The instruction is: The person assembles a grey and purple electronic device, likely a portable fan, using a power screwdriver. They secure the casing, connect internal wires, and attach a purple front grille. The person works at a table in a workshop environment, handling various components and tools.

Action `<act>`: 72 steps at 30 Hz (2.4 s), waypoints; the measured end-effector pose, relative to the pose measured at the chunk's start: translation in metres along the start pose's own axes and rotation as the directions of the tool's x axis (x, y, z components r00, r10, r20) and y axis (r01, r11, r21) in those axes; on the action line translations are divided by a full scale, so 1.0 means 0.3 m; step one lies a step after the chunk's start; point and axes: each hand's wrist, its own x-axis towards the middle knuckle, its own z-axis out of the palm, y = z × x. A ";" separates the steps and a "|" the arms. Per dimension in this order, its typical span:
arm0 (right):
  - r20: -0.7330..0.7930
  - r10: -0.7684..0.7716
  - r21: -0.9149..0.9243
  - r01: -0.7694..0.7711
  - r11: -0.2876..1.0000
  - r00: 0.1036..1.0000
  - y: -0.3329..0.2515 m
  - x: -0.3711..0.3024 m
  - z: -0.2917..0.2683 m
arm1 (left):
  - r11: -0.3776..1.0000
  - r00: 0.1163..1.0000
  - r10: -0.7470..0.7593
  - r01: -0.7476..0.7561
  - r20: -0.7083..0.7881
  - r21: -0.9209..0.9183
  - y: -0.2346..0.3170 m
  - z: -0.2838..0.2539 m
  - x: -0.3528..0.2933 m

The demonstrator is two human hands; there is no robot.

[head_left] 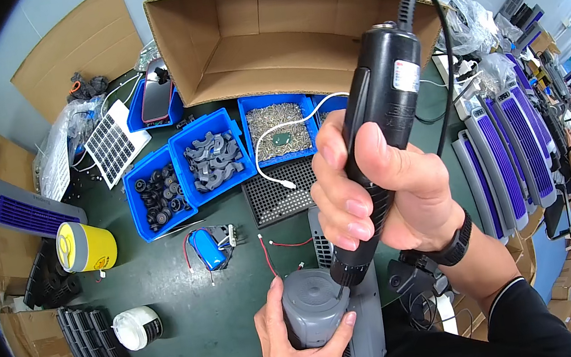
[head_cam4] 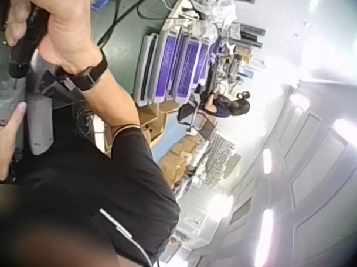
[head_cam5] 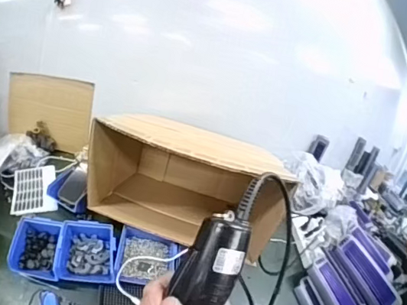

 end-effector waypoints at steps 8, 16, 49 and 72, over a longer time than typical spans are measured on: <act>0.330 -0.121 0.274 0.027 0.961 0.936 -0.056 0.072 -0.040 | 1.000 0.994 0.006 -0.006 0.112 0.004 -0.010 -0.043 -0.006; 0.149 -0.278 0.157 0.255 0.954 0.949 -0.146 0.049 -0.045 | 0.890 0.839 0.204 -0.374 -0.505 -0.261 0.146 -0.486 0.051; -0.176 -0.481 -0.481 0.351 0.803 0.859 0.089 0.111 -0.201 | 0.932 0.844 -0.260 0.093 0.469 0.349 0.004 0.221 0.277; -0.171 -0.445 -0.465 0.326 0.823 0.879 0.190 0.097 -0.174 | 0.883 0.788 -0.364 0.122 0.497 0.453 -0.063 -0.008 0.288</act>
